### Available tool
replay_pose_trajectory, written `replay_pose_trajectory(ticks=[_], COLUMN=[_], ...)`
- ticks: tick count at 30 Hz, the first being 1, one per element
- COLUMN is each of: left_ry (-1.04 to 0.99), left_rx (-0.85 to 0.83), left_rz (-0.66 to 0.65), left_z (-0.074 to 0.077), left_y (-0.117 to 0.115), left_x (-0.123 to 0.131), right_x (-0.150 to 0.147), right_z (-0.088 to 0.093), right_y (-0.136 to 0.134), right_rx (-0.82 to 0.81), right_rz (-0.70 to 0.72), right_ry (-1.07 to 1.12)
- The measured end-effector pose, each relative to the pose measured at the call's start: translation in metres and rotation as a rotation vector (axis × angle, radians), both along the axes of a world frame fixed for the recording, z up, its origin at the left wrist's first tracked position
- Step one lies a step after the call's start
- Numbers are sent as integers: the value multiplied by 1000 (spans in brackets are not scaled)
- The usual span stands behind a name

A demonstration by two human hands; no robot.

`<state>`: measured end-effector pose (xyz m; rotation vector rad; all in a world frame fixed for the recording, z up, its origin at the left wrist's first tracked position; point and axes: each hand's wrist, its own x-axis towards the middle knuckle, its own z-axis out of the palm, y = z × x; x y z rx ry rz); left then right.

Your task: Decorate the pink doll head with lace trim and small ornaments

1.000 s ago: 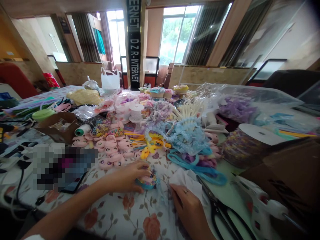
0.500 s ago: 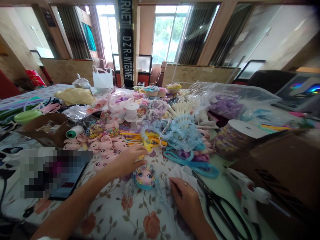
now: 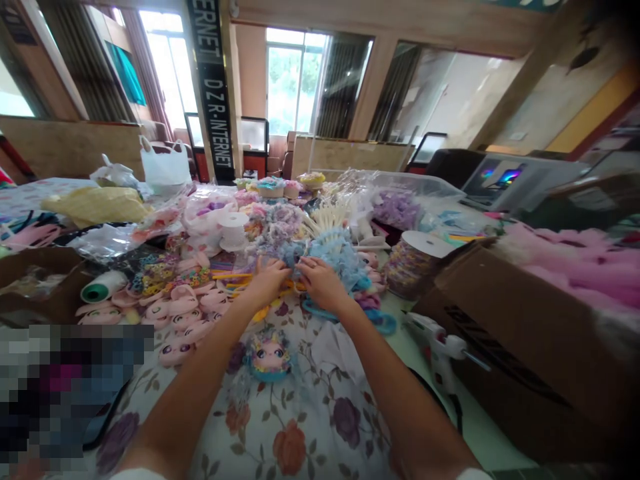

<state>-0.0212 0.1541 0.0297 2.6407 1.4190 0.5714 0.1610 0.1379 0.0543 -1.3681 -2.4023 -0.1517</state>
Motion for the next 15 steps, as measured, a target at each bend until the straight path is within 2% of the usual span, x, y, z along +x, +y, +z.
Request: replay_pose_trajectory(ticks=[2,6,10,12,15], left_ry=[-2,-38,-7,24,42], left_rx=[-24,-53,-46,-35,-41], left_rz=[2,-15,-68,-82,-88], left_z=[-6,-13,-16,-16,-15], left_y=[-2,-5,-4,-5,-7], left_x=[-6,-17,-16,-13,-9], right_x=[4,10,5,-2,-14], right_z=[-9,-23,-16,-8,1], right_y=[6,3,-1,1,10], right_rx=[-21,-10,47,87,41], right_rz=[-63,-133,-158,-112,62], right_ry=[-82,-92,-69,-52,-145])
